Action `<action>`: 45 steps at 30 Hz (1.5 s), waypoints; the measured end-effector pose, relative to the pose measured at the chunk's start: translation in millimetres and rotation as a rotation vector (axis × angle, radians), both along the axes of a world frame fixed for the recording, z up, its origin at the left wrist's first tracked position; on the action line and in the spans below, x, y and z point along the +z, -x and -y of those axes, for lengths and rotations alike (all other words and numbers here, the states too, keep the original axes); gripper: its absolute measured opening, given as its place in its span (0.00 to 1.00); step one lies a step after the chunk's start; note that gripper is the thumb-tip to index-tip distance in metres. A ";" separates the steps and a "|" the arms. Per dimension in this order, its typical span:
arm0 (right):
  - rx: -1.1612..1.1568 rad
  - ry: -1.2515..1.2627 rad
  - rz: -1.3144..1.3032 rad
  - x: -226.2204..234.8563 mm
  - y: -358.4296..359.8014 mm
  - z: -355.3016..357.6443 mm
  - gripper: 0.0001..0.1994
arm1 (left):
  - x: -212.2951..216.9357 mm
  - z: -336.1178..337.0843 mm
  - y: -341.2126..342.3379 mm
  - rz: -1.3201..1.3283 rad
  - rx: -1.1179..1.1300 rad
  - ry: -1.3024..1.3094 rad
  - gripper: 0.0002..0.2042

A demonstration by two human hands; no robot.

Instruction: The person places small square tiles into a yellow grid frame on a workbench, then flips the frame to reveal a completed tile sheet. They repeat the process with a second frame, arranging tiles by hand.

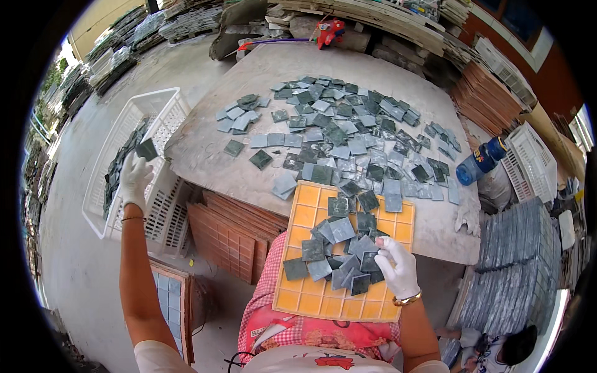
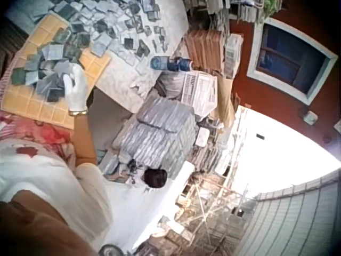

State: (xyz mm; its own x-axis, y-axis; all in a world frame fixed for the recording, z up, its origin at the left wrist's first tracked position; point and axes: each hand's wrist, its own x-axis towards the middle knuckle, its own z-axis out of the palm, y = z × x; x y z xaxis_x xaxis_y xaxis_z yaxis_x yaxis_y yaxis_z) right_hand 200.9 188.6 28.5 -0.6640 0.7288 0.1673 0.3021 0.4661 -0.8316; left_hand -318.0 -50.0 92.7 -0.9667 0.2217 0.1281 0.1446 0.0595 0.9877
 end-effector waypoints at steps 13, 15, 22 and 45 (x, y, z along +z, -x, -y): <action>0.288 -0.647 0.342 -48.8 2.8 3.8 0.31 | -98.8 -57.5 -299.1 -0.881 -0.976 0.678 0.45; 0.129 -0.709 0.358 -42.1 -5.2 -8.9 0.34 | -114.9 -52.0 -311.0 -0.822 -0.869 0.733 0.46; -0.089 -0.260 0.296 -23.4 -59.2 6.5 0.28 | -124.9 -15.2 -304.8 -0.836 -0.741 0.783 0.39; -0.097 -0.598 0.288 -26.8 64.6 21.4 0.20 | -104.4 -35.1 -338.5 0.113 -0.924 0.096 0.24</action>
